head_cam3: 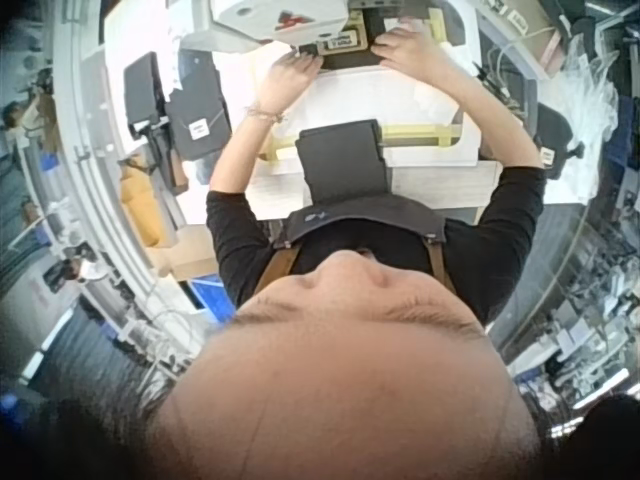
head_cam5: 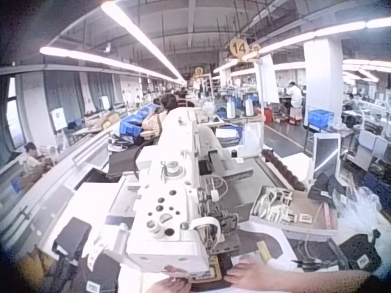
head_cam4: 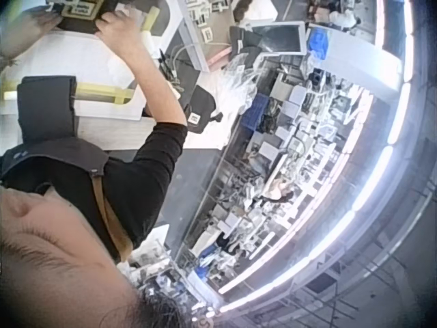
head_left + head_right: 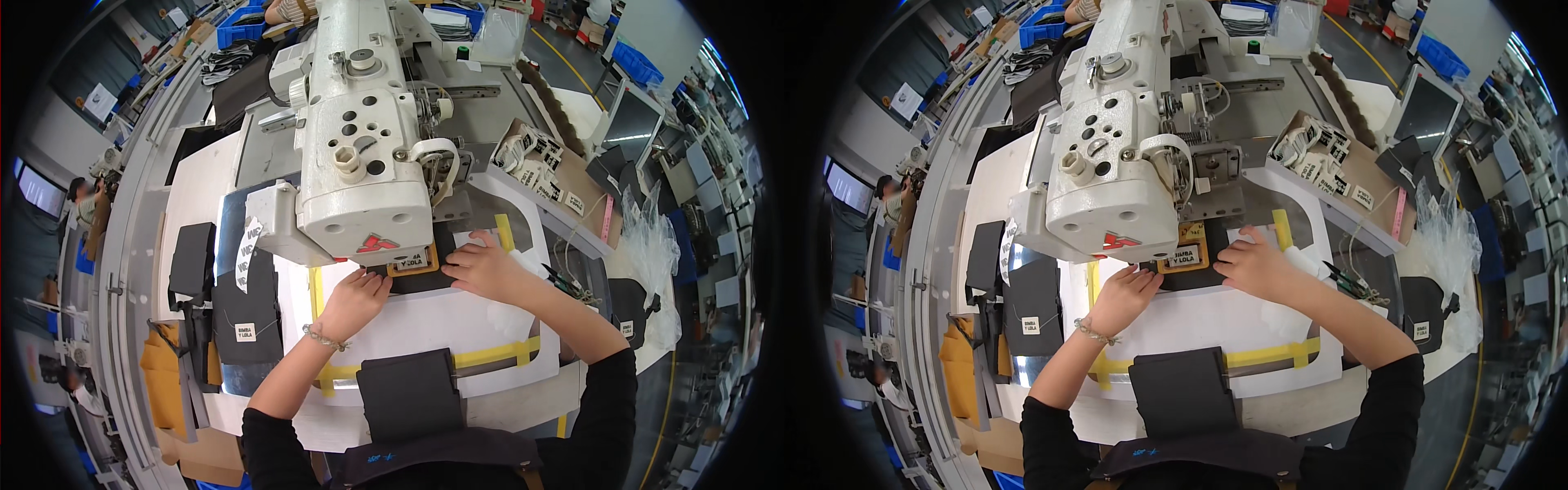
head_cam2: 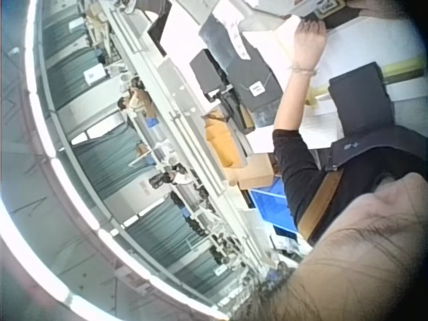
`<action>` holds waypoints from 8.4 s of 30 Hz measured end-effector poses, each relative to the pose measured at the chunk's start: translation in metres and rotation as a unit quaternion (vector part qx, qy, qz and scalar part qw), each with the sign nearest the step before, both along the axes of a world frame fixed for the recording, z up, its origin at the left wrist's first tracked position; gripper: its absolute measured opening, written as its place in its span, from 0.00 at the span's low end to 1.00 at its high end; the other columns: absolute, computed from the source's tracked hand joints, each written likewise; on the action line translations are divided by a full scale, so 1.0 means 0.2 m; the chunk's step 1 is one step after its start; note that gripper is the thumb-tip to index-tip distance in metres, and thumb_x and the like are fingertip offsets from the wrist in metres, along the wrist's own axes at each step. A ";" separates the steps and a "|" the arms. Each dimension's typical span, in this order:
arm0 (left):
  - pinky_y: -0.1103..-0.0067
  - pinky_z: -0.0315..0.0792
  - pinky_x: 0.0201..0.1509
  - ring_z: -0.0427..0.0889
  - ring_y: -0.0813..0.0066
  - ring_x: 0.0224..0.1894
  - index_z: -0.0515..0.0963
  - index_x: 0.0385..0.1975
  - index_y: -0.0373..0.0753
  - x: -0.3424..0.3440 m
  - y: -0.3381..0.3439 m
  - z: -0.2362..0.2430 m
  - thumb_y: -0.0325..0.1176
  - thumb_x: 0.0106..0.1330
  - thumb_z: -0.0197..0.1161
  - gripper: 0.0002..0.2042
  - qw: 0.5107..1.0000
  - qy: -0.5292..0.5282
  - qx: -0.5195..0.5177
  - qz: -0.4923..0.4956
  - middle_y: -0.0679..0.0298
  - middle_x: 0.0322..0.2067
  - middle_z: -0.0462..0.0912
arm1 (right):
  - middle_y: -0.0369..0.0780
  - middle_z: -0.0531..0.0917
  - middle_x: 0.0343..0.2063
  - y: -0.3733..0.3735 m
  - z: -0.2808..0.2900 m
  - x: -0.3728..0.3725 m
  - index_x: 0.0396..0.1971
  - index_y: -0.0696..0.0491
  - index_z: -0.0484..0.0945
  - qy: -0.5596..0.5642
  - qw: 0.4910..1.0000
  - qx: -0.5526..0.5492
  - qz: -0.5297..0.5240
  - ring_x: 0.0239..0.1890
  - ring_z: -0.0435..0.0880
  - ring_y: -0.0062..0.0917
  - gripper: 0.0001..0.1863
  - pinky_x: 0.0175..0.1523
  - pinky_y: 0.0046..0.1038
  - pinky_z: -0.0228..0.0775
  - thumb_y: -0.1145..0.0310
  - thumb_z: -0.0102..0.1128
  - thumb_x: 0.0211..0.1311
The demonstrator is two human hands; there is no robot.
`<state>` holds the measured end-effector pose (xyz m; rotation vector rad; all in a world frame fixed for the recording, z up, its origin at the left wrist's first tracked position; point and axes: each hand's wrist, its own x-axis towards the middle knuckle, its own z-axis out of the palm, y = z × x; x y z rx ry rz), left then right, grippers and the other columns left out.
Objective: The person sews white rectangular labels onto black fabric pieces using an industrial sewing machine. They repeatedly pick up a fabric piece, place it under the needle, sew the label, and cut the thread with scissors. The finished pieces are stacked on the table.
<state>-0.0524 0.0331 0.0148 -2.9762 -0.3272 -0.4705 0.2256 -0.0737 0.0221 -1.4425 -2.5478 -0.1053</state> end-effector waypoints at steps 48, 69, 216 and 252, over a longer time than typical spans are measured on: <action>0.81 0.75 0.29 0.83 0.73 0.27 0.81 0.29 0.37 -0.36 -0.46 0.02 0.16 0.45 0.67 0.11 0.896 -0.164 -0.382 0.157 0.58 0.40 0.86 | 0.37 0.76 0.31 -0.78 0.01 0.41 0.36 0.52 0.76 0.009 0.906 0.055 -0.420 0.36 0.76 0.30 0.10 0.42 0.32 0.65 0.70 0.62 0.53; 0.88 0.64 0.20 0.70 0.86 0.16 0.82 0.36 0.35 -0.39 -0.66 0.15 0.26 0.51 0.63 0.12 0.985 -0.125 -0.079 -0.087 0.56 0.40 0.86 | 0.31 0.69 0.22 -0.37 0.44 -0.11 0.43 0.49 0.81 -0.076 0.975 0.165 -0.125 0.24 0.70 0.20 0.17 0.26 0.25 0.56 0.66 0.64 0.51; 0.73 0.66 0.37 0.76 0.67 0.33 0.78 0.28 0.40 0.09 -0.49 0.20 0.26 0.52 0.69 0.07 0.932 -0.068 -0.357 -0.013 0.66 0.28 0.77 | 0.38 0.77 0.22 -0.72 0.21 -0.11 0.25 0.56 0.79 0.420 0.807 -0.215 -0.355 0.23 0.75 0.24 0.07 0.30 0.27 0.64 0.70 0.68 0.52; 0.87 0.77 0.30 0.83 0.83 0.27 0.81 0.32 0.31 0.11 -0.27 0.08 0.21 0.60 0.66 0.03 0.587 -0.199 -0.774 0.128 0.52 0.45 0.83 | 0.34 0.79 0.29 -0.28 0.07 -0.25 0.27 0.55 0.82 0.626 0.746 -0.182 -0.137 0.27 0.71 0.13 0.04 0.31 0.18 0.59 0.78 0.69 0.52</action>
